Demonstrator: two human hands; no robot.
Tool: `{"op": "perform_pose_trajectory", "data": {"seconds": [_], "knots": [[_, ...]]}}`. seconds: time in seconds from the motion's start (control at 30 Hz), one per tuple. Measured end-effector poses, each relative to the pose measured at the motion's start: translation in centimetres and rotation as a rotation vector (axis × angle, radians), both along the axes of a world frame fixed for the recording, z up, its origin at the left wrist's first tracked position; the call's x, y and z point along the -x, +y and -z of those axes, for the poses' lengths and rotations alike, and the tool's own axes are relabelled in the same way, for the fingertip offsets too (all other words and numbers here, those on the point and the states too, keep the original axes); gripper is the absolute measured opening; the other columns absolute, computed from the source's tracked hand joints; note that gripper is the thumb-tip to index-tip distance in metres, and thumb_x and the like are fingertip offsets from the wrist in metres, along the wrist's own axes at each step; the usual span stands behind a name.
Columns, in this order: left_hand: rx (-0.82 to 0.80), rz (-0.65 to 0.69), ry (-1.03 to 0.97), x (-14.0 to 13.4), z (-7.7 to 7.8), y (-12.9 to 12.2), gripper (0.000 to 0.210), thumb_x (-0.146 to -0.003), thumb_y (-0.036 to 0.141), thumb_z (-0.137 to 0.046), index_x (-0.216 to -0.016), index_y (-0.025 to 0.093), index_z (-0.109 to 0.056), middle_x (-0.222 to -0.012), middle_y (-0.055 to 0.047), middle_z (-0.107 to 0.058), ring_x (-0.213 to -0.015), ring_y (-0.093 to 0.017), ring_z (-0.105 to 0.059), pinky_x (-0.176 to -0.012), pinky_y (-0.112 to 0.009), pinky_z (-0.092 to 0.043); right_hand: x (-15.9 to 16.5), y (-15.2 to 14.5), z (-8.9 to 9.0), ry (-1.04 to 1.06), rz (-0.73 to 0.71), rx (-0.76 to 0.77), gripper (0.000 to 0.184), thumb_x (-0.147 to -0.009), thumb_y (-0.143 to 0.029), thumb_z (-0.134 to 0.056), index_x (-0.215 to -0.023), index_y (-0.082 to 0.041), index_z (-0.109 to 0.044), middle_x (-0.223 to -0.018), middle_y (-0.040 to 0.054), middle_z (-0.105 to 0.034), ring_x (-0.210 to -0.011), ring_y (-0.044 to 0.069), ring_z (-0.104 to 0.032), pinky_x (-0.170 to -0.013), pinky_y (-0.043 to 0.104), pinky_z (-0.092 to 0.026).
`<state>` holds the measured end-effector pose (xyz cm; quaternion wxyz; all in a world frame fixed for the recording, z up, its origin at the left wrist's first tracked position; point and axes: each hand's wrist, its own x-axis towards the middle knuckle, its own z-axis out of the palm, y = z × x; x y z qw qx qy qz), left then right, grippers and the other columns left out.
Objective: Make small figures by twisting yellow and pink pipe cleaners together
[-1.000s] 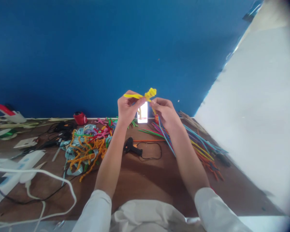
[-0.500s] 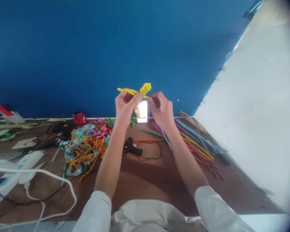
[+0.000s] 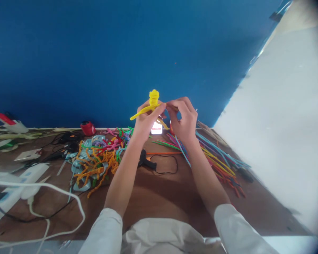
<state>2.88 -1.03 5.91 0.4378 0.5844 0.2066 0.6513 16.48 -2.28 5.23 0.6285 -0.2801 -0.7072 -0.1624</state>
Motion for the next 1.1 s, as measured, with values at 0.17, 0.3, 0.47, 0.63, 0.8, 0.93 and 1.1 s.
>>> {"op": "perform_pose_trajectory", "data": {"seconds": [0.17, 0.3, 0.47, 0.63, 0.8, 0.93, 1.1], "knots": [[0.009, -0.004, -0.049, -0.1, -0.1, -0.2, 0.019, -0.078, 0.034, -0.078, -0.081, 0.018, -0.068, -0.065, 0.003, -0.063, -0.054, -0.006, -0.059, -0.053, -0.020, -0.047, -0.3, 0.0, -0.1, -0.068, 0.137, -0.032, 0.015, -0.103, -0.024, -0.044, -0.099, -0.023, -0.058, -0.090, 0.0058, -0.060, -0.086, 0.019, -0.059, -0.078, 0.035, -0.049], [-0.001, -0.006, -0.019, -0.1, -0.2, 0.0, 0.022, -0.075, 0.035, -0.081, -0.075, 0.017, -0.068, -0.062, 0.003, -0.061, -0.050, -0.006, -0.056, -0.052, -0.020, -0.047, -0.2, 0.1, 0.1, -0.127, 0.255, 0.071, 0.021, -0.104, -0.028, -0.038, -0.091, -0.023, -0.054, -0.088, 0.0066, -0.059, -0.084, 0.021, -0.056, -0.074, 0.035, -0.044], [-0.001, -0.013, 0.050, 0.8, -0.4, 0.2, 0.027, -0.071, 0.039, -0.083, -0.074, 0.017, -0.068, -0.061, 0.003, -0.061, -0.052, -0.007, -0.056, -0.052, -0.021, -0.046, 0.3, -0.2, 0.0, -0.037, -0.001, 0.266, 0.026, -0.102, -0.030, -0.040, -0.080, -0.022, -0.050, -0.076, 0.0019, -0.054, -0.069, 0.016, -0.049, -0.065, 0.031, -0.037], [-0.045, 0.023, 0.126, 1.7, -0.7, -0.2, 0.022, -0.074, 0.038, -0.082, -0.077, 0.018, -0.071, -0.063, 0.001, -0.064, -0.052, -0.008, -0.055, -0.050, -0.021, -0.044, 0.9, -1.2, -0.6, 0.327, -0.577, 0.720, 0.030, -0.094, -0.041, -0.052, -0.071, -0.023, -0.046, -0.059, -0.0061, -0.030, -0.051, 0.010, -0.026, -0.049, 0.027, -0.023], [-0.144, 0.003, 0.237, 2.5, -1.2, -1.2, 0.022, -0.078, 0.039, -0.079, -0.073, 0.018, -0.073, -0.071, -0.003, -0.070, -0.059, -0.010, -0.059, -0.056, -0.023, -0.047, 1.1, -2.6, -1.8, 0.562, -1.023, 1.191, 0.027, -0.080, -0.036, -0.059, -0.066, -0.024, -0.040, -0.060, -0.0080, -0.017, -0.050, 0.009, -0.012, -0.042, 0.025, -0.014], [-0.141, -0.036, 0.276, 2.5, -1.3, -1.3, 0.023, -0.074, 0.040, -0.081, -0.075, 0.018, -0.073, -0.075, -0.005, -0.073, -0.062, -0.012, -0.061, -0.059, -0.024, -0.049, 0.9, -2.9, -2.2, 0.598, -1.132, 1.304, 0.026, -0.076, -0.032, -0.061, -0.065, -0.023, -0.039, -0.059, -0.0086, -0.017, -0.049, 0.008, -0.011, -0.041, 0.024, -0.013], [-0.106, -0.096, 0.184, 1.6, -1.0, -0.8, 0.024, -0.075, 0.041, -0.080, -0.077, 0.018, -0.073, -0.070, -0.002, -0.071, -0.056, -0.010, -0.058, -0.055, -0.022, -0.048, 0.8, -2.0, -1.7, 0.605, -0.971, 1.168, 0.026, -0.081, -0.034, -0.062, -0.065, -0.022, -0.045, -0.056, -0.0079, -0.027, -0.046, 0.007, -0.022, -0.041, 0.023, -0.018]]}}
